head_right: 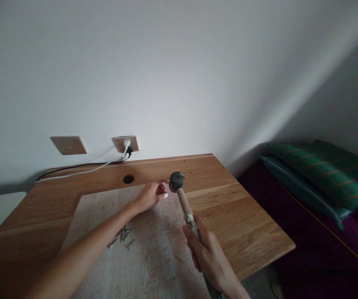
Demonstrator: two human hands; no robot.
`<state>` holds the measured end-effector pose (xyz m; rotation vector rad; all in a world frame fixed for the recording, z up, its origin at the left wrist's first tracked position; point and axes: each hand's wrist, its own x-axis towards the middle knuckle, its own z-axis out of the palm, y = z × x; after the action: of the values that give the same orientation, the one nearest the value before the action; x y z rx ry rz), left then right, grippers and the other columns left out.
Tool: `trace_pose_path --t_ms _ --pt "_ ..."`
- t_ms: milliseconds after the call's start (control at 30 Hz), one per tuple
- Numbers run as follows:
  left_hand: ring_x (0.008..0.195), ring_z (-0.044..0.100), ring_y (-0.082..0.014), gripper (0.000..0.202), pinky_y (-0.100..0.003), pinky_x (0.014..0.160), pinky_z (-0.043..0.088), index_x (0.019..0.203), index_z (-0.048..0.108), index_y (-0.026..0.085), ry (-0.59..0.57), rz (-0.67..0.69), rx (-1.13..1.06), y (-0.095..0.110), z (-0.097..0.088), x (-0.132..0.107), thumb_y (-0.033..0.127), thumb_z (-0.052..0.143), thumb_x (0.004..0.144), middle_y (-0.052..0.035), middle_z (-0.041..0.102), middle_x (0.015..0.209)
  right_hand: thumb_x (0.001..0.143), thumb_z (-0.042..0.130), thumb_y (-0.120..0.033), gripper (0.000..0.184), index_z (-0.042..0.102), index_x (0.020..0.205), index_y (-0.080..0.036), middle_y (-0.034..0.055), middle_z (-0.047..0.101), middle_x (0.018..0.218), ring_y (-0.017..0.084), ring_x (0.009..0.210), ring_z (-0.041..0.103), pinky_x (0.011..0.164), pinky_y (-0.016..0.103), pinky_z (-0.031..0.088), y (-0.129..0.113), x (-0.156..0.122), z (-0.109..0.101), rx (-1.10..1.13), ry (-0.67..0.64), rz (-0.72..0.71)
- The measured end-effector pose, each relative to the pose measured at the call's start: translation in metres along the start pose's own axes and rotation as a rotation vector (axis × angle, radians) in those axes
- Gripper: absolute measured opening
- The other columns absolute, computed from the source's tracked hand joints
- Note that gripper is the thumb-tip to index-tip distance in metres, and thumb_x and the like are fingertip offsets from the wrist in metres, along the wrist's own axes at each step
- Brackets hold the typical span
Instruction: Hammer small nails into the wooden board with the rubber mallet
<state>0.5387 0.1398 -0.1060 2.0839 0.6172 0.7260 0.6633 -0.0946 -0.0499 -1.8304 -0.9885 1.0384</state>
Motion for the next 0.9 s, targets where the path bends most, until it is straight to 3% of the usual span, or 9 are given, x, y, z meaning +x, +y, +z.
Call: trace_pose_path --t_ms 133,333,600,900 --pt "0.075 0.07 -0.0164 0.034 -0.025 0.074 0.053 0.107 0.072 0.017 -0.001 0.005 0.022 0.0029 -0.0014 -0.0002 0.004 0.064 0.075 -0.0023 0.075 0.084 0.098 0.047 -0.067 0.05 0.052 0.115 -0.021 -0.0112 0.045 0.056 0.007 0.04 0.041 0.037 0.016 0.031 0.0034 0.0 0.0003 -0.026 -0.03 -0.019" --pt "0.079 0.074 -0.0185 0.051 -0.026 0.075 0.055 0.118 0.073 0.019 0.009 0.011 0.036 0.0057 -0.0017 -0.0005 -0.001 0.059 0.073 -0.0051 0.08 0.093 0.101 0.044 -0.064 0.046 0.054 0.113 -0.02 -0.012 0.043 0.049 0.008 0.038 0.041 0.037 0.016 0.031 0.0083 -0.0004 0.0018 -0.116 -0.083 -0.031" --pt "0.086 0.076 -0.0205 0.051 -0.028 0.081 0.056 0.117 0.073 0.019 -0.011 -0.008 0.045 0.0093 -0.004 0.0 -0.002 0.059 0.073 -0.0052 0.081 0.096 0.102 0.043 -0.063 0.045 0.054 0.112 -0.02 -0.0115 0.044 0.05 0.008 0.039 0.041 0.039 0.017 0.031 0.0086 -0.0015 0.0036 -0.094 -0.072 -0.039" --pt "0.082 0.073 -0.0197 0.043 -0.026 0.076 0.053 0.113 0.072 0.019 -0.008 -0.011 0.051 0.006 -0.0025 -0.0005 0.001 0.064 0.074 -0.0044 0.079 0.091 0.101 0.044 -0.064 0.047 0.054 0.116 -0.02 -0.0117 0.043 0.051 0.008 0.039 0.04 0.038 0.016 0.03 0.0077 -0.0012 0.0037 -0.08 -0.074 -0.029"
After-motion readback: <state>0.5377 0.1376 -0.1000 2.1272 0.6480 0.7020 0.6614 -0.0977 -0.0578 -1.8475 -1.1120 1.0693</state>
